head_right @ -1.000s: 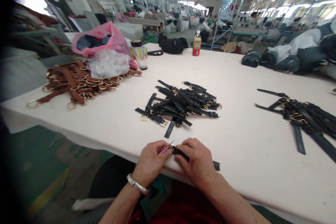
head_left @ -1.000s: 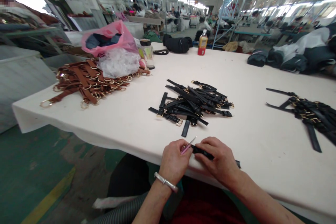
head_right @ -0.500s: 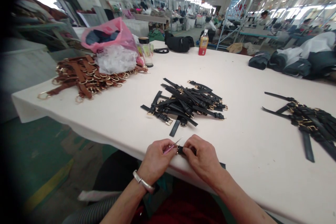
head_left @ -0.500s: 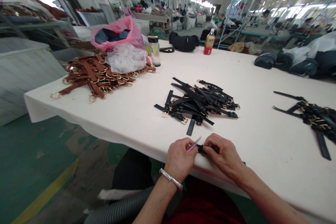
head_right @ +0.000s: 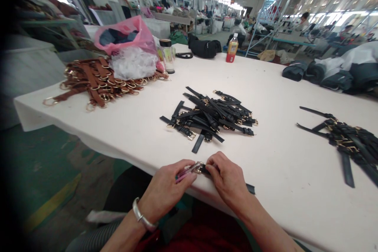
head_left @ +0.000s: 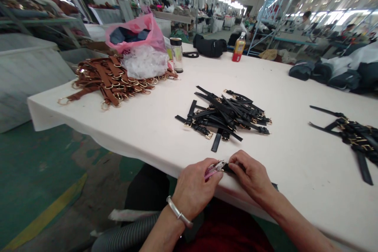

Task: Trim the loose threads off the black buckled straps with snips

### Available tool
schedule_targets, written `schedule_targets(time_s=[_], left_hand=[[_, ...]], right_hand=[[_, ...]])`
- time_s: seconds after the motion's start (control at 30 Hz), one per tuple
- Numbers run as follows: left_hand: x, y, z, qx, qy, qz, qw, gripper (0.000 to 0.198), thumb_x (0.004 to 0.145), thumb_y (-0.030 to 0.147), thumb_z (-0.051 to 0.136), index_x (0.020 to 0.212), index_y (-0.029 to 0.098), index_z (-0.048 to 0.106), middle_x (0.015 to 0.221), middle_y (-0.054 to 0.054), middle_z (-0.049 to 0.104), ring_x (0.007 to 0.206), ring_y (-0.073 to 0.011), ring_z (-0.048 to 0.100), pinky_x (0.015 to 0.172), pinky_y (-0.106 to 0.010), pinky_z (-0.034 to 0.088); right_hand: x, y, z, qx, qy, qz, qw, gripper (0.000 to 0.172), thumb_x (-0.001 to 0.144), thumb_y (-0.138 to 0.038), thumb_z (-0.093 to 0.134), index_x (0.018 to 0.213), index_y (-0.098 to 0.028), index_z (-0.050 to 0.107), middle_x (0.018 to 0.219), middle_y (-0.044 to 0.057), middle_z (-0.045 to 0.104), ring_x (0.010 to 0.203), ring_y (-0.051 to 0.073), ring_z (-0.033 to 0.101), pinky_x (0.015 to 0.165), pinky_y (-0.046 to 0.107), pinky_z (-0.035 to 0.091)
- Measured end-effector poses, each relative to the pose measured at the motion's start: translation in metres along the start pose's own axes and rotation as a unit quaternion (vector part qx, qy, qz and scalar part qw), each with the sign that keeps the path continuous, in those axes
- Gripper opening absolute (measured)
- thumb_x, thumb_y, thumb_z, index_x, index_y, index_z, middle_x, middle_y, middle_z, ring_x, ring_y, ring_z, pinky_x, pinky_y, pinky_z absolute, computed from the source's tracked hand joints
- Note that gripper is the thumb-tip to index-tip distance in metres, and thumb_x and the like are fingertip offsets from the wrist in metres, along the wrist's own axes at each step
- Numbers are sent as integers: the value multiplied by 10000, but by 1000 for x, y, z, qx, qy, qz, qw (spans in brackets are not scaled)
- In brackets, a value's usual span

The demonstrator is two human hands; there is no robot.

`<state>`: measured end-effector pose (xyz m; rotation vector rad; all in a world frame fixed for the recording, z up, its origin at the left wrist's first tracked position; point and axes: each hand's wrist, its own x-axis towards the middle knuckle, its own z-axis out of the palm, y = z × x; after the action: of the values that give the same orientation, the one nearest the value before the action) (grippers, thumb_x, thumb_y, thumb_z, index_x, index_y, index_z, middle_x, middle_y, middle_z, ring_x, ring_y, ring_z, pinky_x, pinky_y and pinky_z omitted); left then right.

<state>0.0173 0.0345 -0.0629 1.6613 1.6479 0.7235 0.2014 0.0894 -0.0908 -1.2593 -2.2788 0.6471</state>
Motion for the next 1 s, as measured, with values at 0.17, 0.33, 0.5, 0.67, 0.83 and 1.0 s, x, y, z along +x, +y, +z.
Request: schedule_targets(time_s=[0.17,0.33,0.5,0.67,0.83,1.0], left_hand=[[-10,-3,-8,89,-19,36,995,276,862,267,481,1102,357,583,927,23,649,823,-170,585,720,-281,374],[-9,-8,0,212,-30,70,974,275,896,278,432,1137,357,538,852,22,609,727,-171,587,623,-290,349],[-7,-8,2,217,-36,80,972,286,916,299,406,1176,344,514,859,23,614,728,-175,597,611,-292,356],[-5,-9,0,220,-48,88,970,254,926,313,386,1108,338,561,819,20,614,724,-173,603,605,-287,355],[-1,-8,-2,212,-60,92,971,235,927,319,383,1008,325,604,789,15,602,705,-162,598,602,-274,354],[2,-9,-4,196,-67,93,974,216,920,327,411,934,322,627,754,19,592,714,-158,597,615,-261,363]], right_hand=[[2,0,2,17,4,-4,1000,156,894,-279,489,779,-226,581,777,-13,581,690,131,552,653,242,417],[3,0,3,31,10,-13,999,176,896,-290,486,777,-223,596,783,0,598,705,137,561,664,248,428],[3,-1,2,35,3,-2,999,172,896,-285,497,775,-225,602,799,-4,600,720,135,565,672,247,428],[3,-2,2,52,-4,-12,999,175,892,-276,510,754,-223,602,813,-3,601,730,133,575,701,251,441],[2,-2,1,70,-17,-25,997,173,892,-267,515,745,-218,592,837,2,592,751,133,577,709,249,442],[0,-3,0,95,-24,-31,995,167,897,-257,505,751,-214,574,842,1,578,753,131,570,711,248,437]])
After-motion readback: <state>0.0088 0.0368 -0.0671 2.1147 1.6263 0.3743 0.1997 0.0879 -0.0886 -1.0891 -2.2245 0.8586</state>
